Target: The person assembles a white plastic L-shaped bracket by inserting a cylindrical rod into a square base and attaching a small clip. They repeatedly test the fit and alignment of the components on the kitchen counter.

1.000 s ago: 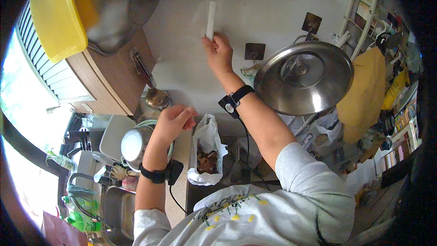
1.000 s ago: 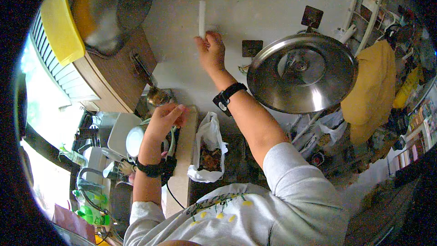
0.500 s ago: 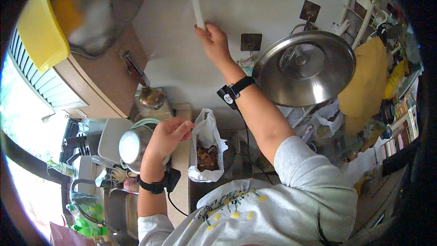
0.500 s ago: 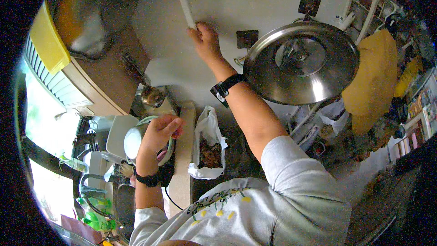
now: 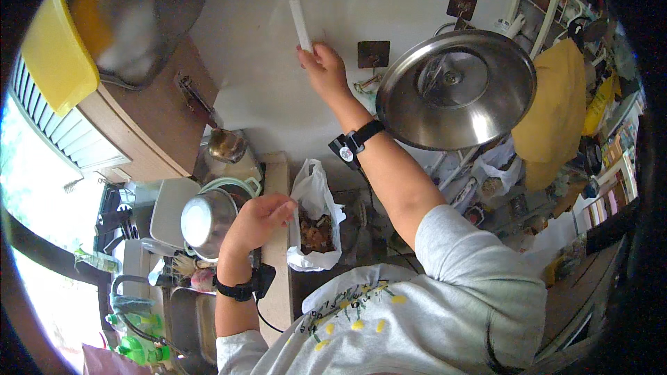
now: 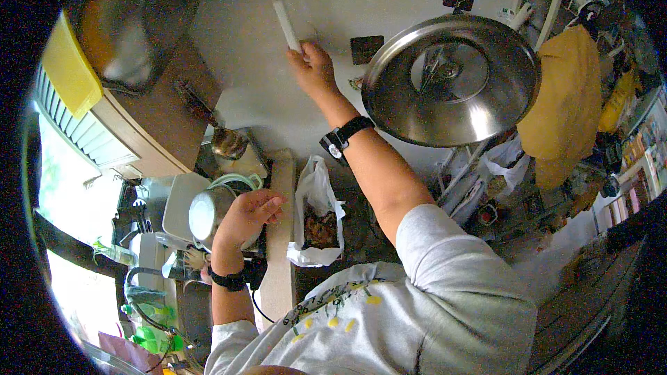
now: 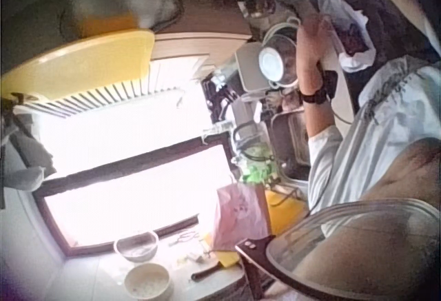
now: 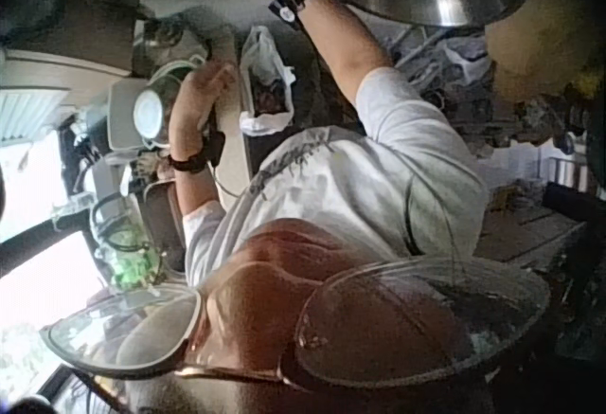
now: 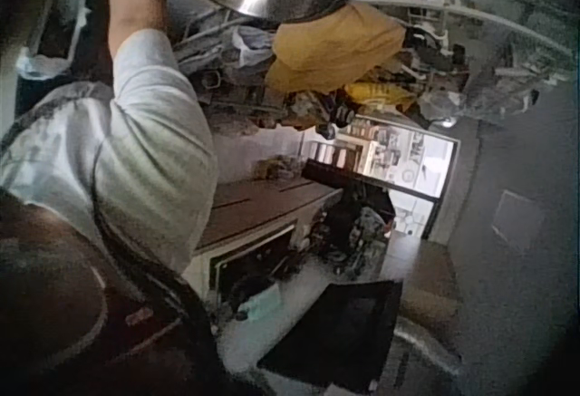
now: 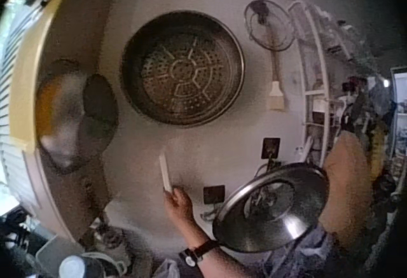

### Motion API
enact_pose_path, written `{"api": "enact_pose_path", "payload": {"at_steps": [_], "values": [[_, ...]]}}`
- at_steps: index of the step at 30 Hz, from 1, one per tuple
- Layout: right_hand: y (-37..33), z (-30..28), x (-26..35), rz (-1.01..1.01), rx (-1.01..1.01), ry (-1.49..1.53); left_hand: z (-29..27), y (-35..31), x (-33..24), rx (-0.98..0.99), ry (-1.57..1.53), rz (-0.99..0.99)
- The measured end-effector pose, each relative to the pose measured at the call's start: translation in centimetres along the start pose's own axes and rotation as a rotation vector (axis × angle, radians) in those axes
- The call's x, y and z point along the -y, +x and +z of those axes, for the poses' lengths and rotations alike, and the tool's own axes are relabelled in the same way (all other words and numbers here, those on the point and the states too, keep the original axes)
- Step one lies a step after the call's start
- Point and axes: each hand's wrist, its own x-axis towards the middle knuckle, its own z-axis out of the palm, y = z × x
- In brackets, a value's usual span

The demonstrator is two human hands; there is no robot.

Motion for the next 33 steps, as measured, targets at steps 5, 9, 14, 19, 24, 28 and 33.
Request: {"api": "enact_pose_path", "payload": {"at_steps": [5, 9, 14, 19, 24, 28, 33], "values": [[-4.8, -0.2, 0.9, -0.094, 0.171, 0.301, 0.2, 0.0, 0.3, 0.044, 0.125, -0.01], [-8.9, -1.7, 3.9, 0.018, 0.166, 0.516, 0.3, 1.5, -0.3, -0.068, 0.294, 0.165], [-12.5, -5.8, 7.8, 0.019, 0.199, 0.539, 1.3, 5.0, -1.9, -0.383, 0.721, 0.366], [-14.4, -9.8, 10.7, 0.013, 0.266, 0.563, 2.5, 11.3, -3.8, -0.532, 0.974, 0.575], [-15.9, -13.8, 12.6, 0.07, 0.365, 0.53, 2.6, 17.3, -7.4, -0.669, 1.106, 0.58], [-16.8, -16.9, 13.2, 0.063, 0.402, 0.327, 1.9, 21.4, -10.6, -0.862, 1.158, 0.599], [-17.4, -20.2, 13.2, 0.034, 0.407, 0.187, 2.3, 24.9, -12.0, -1.022, 1.264, 0.59]]}}
